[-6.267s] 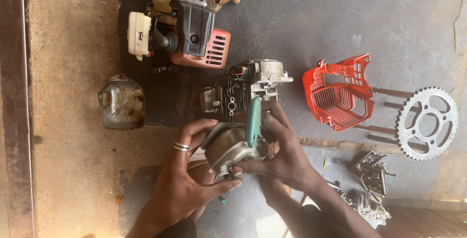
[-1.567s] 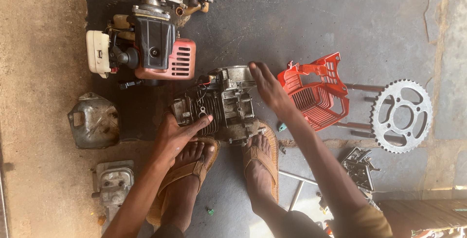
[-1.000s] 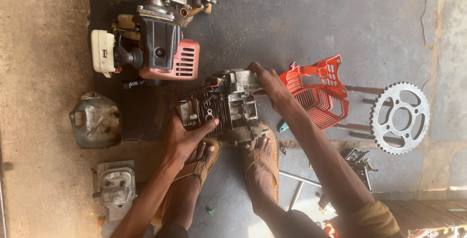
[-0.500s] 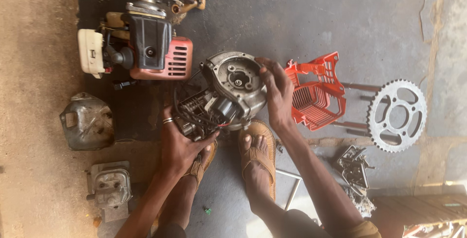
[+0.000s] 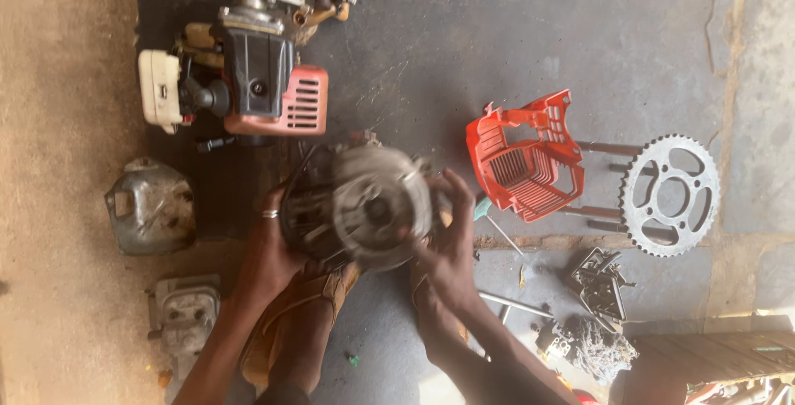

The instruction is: The person disassembles a small engine component by removing screws and the top casing using a T-handle wrench and a screwdriver.

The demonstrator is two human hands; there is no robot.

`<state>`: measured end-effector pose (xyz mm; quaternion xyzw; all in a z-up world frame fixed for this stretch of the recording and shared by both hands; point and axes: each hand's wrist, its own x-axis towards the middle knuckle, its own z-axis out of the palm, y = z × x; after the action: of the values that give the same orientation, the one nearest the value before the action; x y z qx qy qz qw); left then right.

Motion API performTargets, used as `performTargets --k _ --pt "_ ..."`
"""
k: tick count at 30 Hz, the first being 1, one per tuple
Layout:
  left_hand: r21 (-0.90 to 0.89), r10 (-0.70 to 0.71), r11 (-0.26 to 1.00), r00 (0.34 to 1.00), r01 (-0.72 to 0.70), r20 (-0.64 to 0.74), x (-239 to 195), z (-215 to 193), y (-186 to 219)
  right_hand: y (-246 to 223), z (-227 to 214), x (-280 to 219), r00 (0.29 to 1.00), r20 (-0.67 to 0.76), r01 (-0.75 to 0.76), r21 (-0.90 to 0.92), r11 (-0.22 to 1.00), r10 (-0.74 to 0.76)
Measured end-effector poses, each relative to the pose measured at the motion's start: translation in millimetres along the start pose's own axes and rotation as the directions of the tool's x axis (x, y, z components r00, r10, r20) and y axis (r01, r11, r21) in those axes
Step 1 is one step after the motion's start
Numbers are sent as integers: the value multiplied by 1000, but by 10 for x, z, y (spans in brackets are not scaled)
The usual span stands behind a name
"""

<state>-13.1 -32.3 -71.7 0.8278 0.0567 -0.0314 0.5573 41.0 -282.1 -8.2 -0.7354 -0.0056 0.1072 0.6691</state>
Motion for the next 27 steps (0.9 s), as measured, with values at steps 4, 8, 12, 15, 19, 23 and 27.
performTargets --k 4,8,12,15,19,23,27 --pt "23 -113 993 994 113 3 0 -82 -30 -204 151 -51 981 64 -173 -152 973 184" --pt "7 -171 985 985 171 3 -22 -91 10 -262 231 -43 940 121 -270 -305 913 318" --pt "163 -163 973 987 160 3 63 -121 83 -197 100 -9 979 94 -154 -223 963 179" --pt "207 -78 975 997 75 7 138 -108 148 -161 -17 23 982 63 -159 -232 960 178" --pt "284 -100 954 995 94 8 145 -54 299 -177 -211 251 938 43 -319 -276 907 343" --pt "294 -145 946 989 139 1 161 -14 461 -175 -271 302 947 127 -243 -323 915 296" --pt "258 -172 952 985 164 9 162 -31 495 -137 -286 303 960 150 -187 -297 936 239"
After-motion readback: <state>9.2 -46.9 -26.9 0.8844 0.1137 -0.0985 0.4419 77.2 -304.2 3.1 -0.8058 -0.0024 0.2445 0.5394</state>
